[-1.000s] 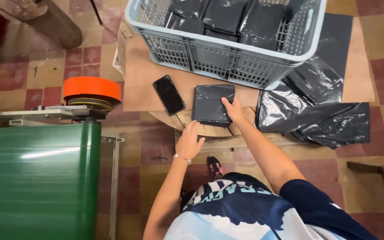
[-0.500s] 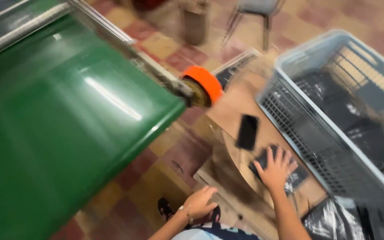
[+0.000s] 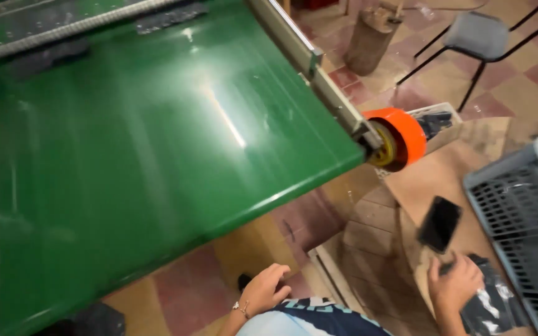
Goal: Folding plastic bags as they come off a conveyor belt and placing them into a storage crate.
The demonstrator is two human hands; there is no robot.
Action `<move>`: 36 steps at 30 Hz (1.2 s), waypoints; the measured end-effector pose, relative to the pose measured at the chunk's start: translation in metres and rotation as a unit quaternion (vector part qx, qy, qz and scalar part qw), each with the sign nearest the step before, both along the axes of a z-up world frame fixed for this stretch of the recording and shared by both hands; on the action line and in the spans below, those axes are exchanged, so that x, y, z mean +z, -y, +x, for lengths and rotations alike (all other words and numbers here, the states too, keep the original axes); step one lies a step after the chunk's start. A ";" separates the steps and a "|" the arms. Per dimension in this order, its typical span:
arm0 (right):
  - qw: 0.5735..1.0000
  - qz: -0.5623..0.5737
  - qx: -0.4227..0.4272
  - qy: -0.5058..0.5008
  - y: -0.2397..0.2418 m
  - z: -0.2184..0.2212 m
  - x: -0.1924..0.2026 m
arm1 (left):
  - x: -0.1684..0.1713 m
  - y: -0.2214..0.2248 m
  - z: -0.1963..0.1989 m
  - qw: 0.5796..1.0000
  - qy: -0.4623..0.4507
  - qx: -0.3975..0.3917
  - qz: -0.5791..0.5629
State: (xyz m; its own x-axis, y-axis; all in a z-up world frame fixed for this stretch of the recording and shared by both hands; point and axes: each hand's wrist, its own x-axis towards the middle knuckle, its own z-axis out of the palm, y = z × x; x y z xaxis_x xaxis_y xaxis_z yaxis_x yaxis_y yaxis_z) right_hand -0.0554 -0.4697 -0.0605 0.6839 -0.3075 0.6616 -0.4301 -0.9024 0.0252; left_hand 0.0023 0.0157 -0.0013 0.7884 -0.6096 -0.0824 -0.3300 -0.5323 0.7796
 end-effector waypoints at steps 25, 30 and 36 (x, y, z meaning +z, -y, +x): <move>0.849 0.395 0.315 -0.154 -0.361 0.388 0.056 | 0.058 -0.185 0.076 0.955 -0.044 0.212 -0.201; 0.883 0.371 0.093 -0.273 -0.347 0.430 0.061 | 0.042 -0.154 0.110 0.968 0.226 0.107 0.036; 0.865 0.331 0.024 -0.376 -0.310 0.427 0.029 | -0.001 -0.110 0.144 0.917 0.345 0.130 0.151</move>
State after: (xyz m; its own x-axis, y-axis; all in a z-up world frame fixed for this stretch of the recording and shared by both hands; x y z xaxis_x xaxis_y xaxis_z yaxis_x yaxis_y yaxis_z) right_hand 0.3719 -0.1598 -0.0317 0.8667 -0.4084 -0.2864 -0.4787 -0.8425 -0.2470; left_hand 0.1458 0.1259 -0.0023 0.8317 -0.4256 0.3567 -0.5211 -0.8201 0.2364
